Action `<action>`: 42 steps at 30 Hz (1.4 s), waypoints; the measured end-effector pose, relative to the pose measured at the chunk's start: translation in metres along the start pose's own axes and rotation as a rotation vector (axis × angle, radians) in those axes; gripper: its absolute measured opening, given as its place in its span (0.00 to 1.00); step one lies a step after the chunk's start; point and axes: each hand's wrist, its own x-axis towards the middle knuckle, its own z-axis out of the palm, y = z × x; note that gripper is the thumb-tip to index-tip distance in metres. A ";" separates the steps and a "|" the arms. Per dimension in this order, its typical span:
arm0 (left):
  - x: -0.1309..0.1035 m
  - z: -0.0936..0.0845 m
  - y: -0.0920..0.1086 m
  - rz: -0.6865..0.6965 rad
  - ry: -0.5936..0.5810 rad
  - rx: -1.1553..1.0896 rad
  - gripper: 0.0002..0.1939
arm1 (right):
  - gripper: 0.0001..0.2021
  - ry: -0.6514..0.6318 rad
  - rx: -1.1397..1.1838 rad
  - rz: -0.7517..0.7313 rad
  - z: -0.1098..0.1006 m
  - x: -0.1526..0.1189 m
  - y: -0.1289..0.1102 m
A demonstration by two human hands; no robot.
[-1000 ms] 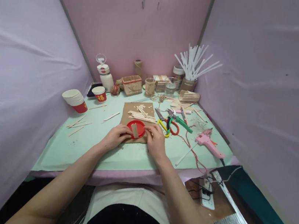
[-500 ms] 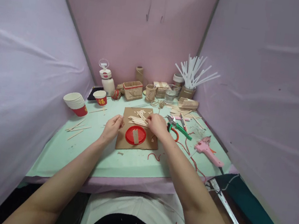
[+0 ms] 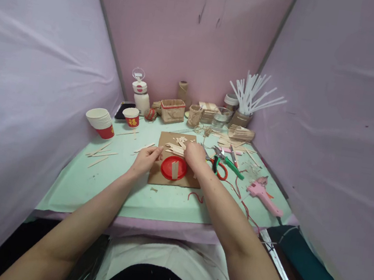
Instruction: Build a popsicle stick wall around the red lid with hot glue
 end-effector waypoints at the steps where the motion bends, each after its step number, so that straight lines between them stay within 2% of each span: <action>1: 0.000 0.000 0.000 -0.003 -0.002 0.000 0.25 | 0.17 0.002 -0.006 0.002 0.000 -0.001 0.000; 8: 0.000 -0.001 -0.001 -0.015 -0.006 0.010 0.25 | 0.17 0.083 0.004 -0.004 0.001 -0.010 0.000; 12: -0.001 0.001 0.000 -0.009 0.018 0.022 0.24 | 0.10 0.211 0.044 -0.024 -0.003 -0.021 0.003; 16: -0.002 0.003 0.007 -0.043 0.010 -0.106 0.19 | 0.11 0.365 0.104 -0.042 -0.015 -0.040 0.008; 18: -0.004 0.001 0.020 -0.077 -0.005 -0.244 0.17 | 0.12 0.438 0.130 -0.043 -0.027 -0.053 0.008; 21: -0.011 -0.005 0.053 -0.077 -0.001 -0.372 0.20 | 0.12 0.573 0.191 -0.076 -0.050 -0.078 0.002; 23: -0.021 -0.007 0.076 -0.040 0.006 -0.404 0.21 | 0.11 0.770 0.312 -0.178 -0.062 -0.096 -0.006; 25: -0.034 -0.005 0.092 -0.014 -0.020 -0.426 0.21 | 0.10 0.868 0.390 -0.265 -0.067 -0.114 -0.017; 28: -0.057 0.005 0.096 -0.028 -0.026 -0.443 0.20 | 0.09 0.844 0.411 -0.342 -0.054 -0.134 -0.033; 31: -0.078 0.016 0.080 -0.094 0.025 -0.391 0.17 | 0.09 0.819 0.441 -0.384 -0.028 -0.149 -0.046; 34: -0.090 0.017 0.059 -0.131 0.033 -0.324 0.16 | 0.08 0.760 0.491 -0.395 -0.008 -0.163 -0.049; 36: -0.091 0.012 0.047 -0.107 -0.014 -0.219 0.15 | 0.08 0.698 0.537 -0.396 -0.003 -0.172 -0.040; 38: -0.086 0.003 0.036 -0.063 -0.036 -0.120 0.15 | 0.09 0.685 0.566 -0.360 -0.004 -0.179 -0.017; 40: -0.077 -0.007 0.028 -0.029 -0.030 -0.054 0.14 | 0.09 0.757 0.523 -0.213 -0.005 -0.183 0.023; 42: -0.066 -0.014 0.022 -0.012 -0.025 -0.051 0.12 | 0.10 0.754 0.422 0.006 -0.002 -0.185 0.073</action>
